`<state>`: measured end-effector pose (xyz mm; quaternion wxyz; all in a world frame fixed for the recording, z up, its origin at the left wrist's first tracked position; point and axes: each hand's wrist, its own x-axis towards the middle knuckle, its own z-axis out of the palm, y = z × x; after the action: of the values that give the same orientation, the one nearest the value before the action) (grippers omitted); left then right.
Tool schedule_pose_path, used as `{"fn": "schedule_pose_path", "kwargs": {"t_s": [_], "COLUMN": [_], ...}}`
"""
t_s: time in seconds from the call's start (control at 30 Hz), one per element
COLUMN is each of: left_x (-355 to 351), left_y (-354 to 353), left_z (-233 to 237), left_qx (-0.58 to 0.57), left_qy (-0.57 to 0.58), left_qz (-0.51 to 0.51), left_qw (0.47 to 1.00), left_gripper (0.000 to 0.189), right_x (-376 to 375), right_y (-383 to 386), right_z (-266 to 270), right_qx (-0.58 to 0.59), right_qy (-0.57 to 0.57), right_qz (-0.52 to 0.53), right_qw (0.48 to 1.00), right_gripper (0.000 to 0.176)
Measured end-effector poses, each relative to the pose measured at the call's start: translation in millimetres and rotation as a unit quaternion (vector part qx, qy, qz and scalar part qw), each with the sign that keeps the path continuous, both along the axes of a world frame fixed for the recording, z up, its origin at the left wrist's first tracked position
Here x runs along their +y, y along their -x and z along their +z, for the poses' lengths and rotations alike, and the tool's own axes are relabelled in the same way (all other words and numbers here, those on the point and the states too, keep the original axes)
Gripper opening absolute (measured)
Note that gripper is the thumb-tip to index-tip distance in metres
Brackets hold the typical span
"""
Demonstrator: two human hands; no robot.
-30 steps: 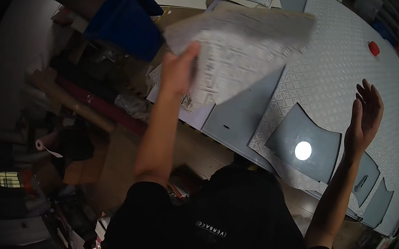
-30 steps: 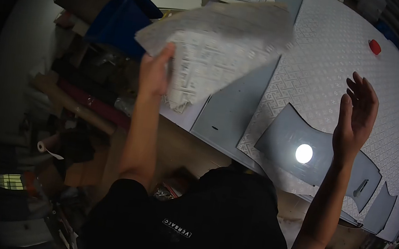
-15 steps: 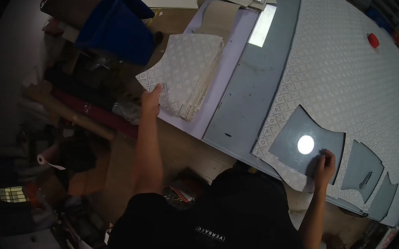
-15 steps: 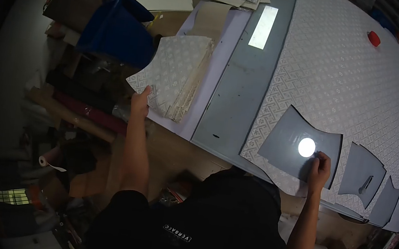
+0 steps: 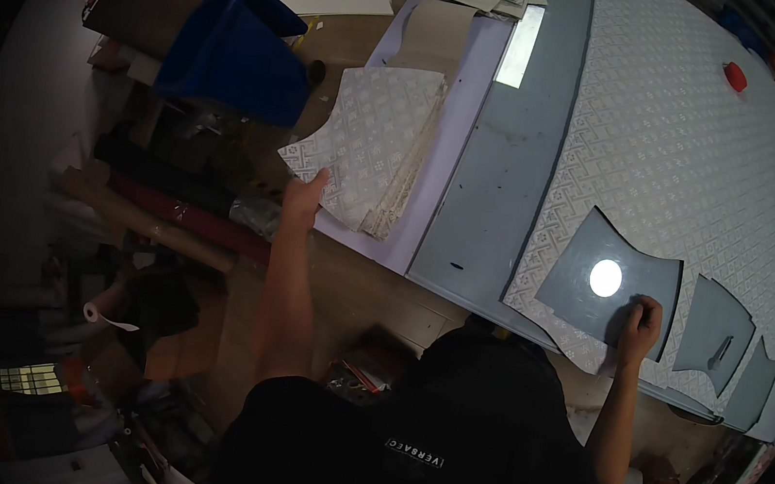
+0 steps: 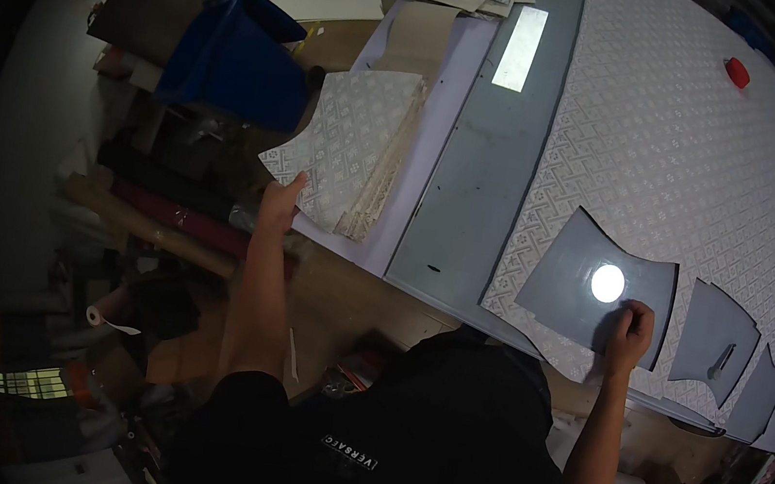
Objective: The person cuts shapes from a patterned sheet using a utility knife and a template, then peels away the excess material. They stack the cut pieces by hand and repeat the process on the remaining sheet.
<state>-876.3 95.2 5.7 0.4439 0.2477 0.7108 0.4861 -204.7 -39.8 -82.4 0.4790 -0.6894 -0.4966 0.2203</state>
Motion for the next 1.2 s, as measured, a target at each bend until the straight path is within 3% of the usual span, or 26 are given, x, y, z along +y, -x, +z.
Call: {"fn": "schedule_pose_path", "kwargs": {"t_s": [0.07, 0.1, 0.13, 0.17, 0.27, 0.3, 0.37, 0.47, 0.7, 0.77, 0.8, 0.87, 0.9, 0.93, 0.97, 1.0, 1.07, 1.1, 1.17, 1.2], "left_x": [-7, -2, 0, -1, 43, 58, 79, 78, 59, 55, 57, 61, 60, 59, 62, 62, 64, 64, 64, 62], "left_y": [-22, -17, -12, -5, 16, 18, 15, -2, -30, -28, -24, -14, -20, -21, -10, -17, -4, 0, 5, 6], "left_z": [40, 37, 33, 30, 31, 25, 14, 9, 9, -2, -3, -19, -7, -7, -16, -4, -13, -19, -28, -30], "left_qx": [0.123, 0.125, 0.407, 0.652, 0.598, 0.596, 0.476, 0.504, 0.563, 0.598, 0.579, 0.62, 0.541, 0.583, 0.592, 0.534, 0.537, 0.539, 0.541, 0.595], "left_qy": [0.08, 0.08, 0.091, 0.094, 0.009, 0.011, 0.075, 0.176, 0.143, 0.11, 0.117, 0.121, 0.152, 0.122, 0.118, 0.153, 0.153, 0.116, 0.067, 0.025], "left_qz": [-0.032, -0.036, -0.015, 0.007, -0.085, -0.088, -0.13, -0.192, -0.13, -0.09, -0.104, -0.078, -0.101, -0.096, -0.091, -0.105, -0.114, -0.113, -0.117, -0.079], "left_qw": [0.989, 0.988, 0.909, 0.752, 0.797, 0.798, 0.866, 0.823, 0.803, 0.789, 0.8, 0.771, 0.821, 0.798, 0.792, 0.825, 0.822, 0.827, 0.83, 0.8], "left_gripper": [0.059, 0.059, 0.067, 0.075, 0.079, 0.079, 0.082, 0.084, 0.082, 0.08, 0.079, 0.081, 0.083, 0.081, 0.08, 0.081, 0.08, 0.075, 0.072, 0.066], "right_x": [1, 3, 3, 1, 1, 2, 1, 1, 3, -1, 2, 5, 3, 1, 1, 1, 2, 1, 0, -1], "right_y": [3, 4, 4, 4, 2, 1, -1, 2, 0, -4, -2, 10, 12, 7, 11, 17, 16, 15, 10, 7], "right_z": [7, 7, 7, 6, 4, 2, 1, 7, -1, -8, -10, 15, 18, 2, 3, 12, 17, 19, 21, 22], "right_qx": [-0.007, -0.005, -0.006, -0.009, -0.018, -0.02, -0.017, -0.047, -0.065, -0.007, -0.058, -0.119, -0.139, -0.145, -0.106, -0.058, -0.043, -0.046, 0.003, 0.004], "right_qy": [0.004, 0.004, 0.005, 0.009, 0.004, 0.007, 0.004, 0.002, -0.018, 0.017, -0.016, -0.033, -0.027, -0.045, -0.041, -0.024, -0.014, -0.019, 0.037, 0.031], "right_qz": [-0.006, -0.01, -0.012, -0.013, -0.013, -0.014, -0.01, -0.012, -0.011, -0.026, -0.036, -0.032, -0.045, -0.047, -0.055, -0.067, -0.055, -0.077, -0.022, -0.034], "right_qw": [1.0, 1.0, 1.0, 1.0, 1.0, 1.0, 1.0, 0.999, 0.998, 0.999, 0.998, 0.992, 0.989, 0.987, 0.992, 0.996, 0.997, 0.996, 0.999, 0.999], "right_gripper": [0.013, 0.013, 0.013, 0.013, 0.013, 0.013, 0.013, 0.013, 0.013, 0.013, 0.013, 0.009, 0.011, 0.009, 0.009, 0.01, 0.01, 0.01, 0.01, 0.01]}}
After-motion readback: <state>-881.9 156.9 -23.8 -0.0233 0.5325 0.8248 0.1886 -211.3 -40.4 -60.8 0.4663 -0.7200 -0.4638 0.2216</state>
